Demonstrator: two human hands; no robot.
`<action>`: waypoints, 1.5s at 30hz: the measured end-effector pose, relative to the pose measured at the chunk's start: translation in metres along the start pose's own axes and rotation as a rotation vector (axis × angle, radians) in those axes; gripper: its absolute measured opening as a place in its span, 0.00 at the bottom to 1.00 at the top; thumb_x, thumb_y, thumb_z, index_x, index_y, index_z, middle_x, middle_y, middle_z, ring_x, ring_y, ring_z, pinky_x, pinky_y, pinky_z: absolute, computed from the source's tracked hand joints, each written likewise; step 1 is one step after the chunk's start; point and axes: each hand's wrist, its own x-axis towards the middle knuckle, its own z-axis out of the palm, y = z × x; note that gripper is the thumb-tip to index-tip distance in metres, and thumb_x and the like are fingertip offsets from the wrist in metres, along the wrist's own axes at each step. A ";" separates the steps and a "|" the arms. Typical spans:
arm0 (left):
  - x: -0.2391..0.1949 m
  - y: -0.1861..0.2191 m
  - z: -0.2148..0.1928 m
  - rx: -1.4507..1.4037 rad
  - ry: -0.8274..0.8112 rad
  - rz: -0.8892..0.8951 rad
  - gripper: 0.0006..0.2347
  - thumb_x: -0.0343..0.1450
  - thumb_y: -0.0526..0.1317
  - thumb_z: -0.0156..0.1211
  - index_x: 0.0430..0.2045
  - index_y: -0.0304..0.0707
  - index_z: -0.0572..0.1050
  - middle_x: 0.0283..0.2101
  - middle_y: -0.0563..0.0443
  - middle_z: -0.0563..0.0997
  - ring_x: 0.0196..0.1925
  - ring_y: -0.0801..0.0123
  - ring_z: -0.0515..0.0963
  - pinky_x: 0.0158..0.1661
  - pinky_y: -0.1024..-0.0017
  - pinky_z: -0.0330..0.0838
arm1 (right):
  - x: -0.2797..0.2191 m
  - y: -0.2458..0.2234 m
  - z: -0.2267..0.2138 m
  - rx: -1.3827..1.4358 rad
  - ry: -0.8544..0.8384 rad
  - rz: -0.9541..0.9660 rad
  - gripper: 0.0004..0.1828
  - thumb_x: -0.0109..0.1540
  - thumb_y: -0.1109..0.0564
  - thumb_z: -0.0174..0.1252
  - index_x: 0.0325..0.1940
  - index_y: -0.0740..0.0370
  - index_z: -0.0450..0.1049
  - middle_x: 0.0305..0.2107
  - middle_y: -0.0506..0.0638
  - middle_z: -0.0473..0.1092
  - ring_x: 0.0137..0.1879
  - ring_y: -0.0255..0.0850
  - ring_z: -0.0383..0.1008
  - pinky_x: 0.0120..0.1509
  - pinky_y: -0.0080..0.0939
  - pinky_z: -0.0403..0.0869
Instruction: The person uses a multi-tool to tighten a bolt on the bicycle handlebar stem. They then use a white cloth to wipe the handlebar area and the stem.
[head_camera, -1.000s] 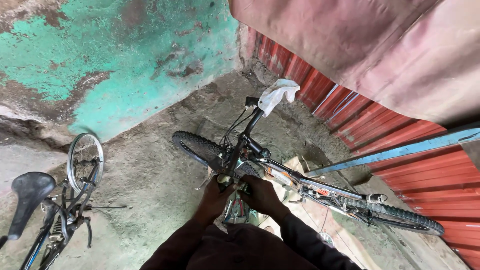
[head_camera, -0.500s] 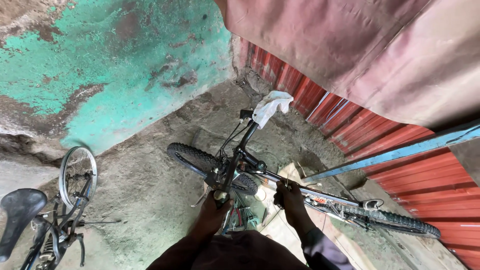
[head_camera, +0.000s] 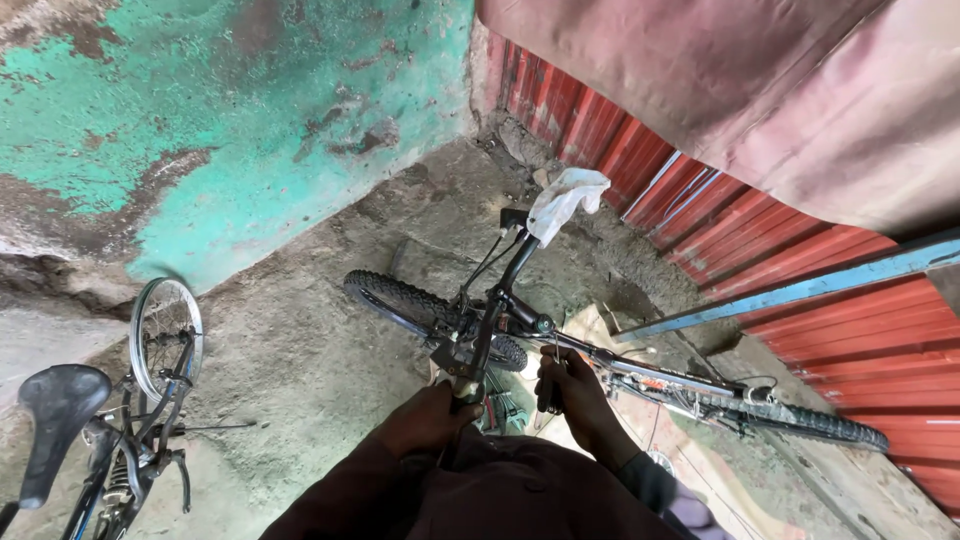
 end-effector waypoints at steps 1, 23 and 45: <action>-0.001 -0.002 -0.004 0.000 -0.006 0.000 0.22 0.72 0.58 0.57 0.48 0.38 0.73 0.51 0.41 0.82 0.54 0.51 0.81 0.48 0.58 0.73 | -0.001 0.003 -0.002 0.001 0.005 0.004 0.12 0.67 0.57 0.55 0.53 0.64 0.71 0.29 0.54 0.65 0.29 0.43 0.66 0.30 0.42 0.64; 0.025 0.022 0.032 -0.844 0.295 -0.078 0.13 0.62 0.43 0.75 0.31 0.38 0.78 0.25 0.51 0.81 0.27 0.69 0.79 0.30 0.68 0.73 | -0.003 0.023 -0.023 0.018 0.120 0.036 0.11 0.64 0.58 0.57 0.49 0.63 0.71 0.28 0.56 0.65 0.26 0.46 0.69 0.24 0.43 0.65; 0.015 0.017 0.012 -0.909 0.026 0.130 0.12 0.68 0.43 0.71 0.22 0.38 0.73 0.18 0.49 0.75 0.19 0.67 0.79 0.24 0.69 0.76 | -0.006 0.006 -0.010 0.026 0.099 0.037 0.17 0.63 0.57 0.60 0.55 0.63 0.70 0.31 0.54 0.67 0.28 0.44 0.68 0.27 0.41 0.61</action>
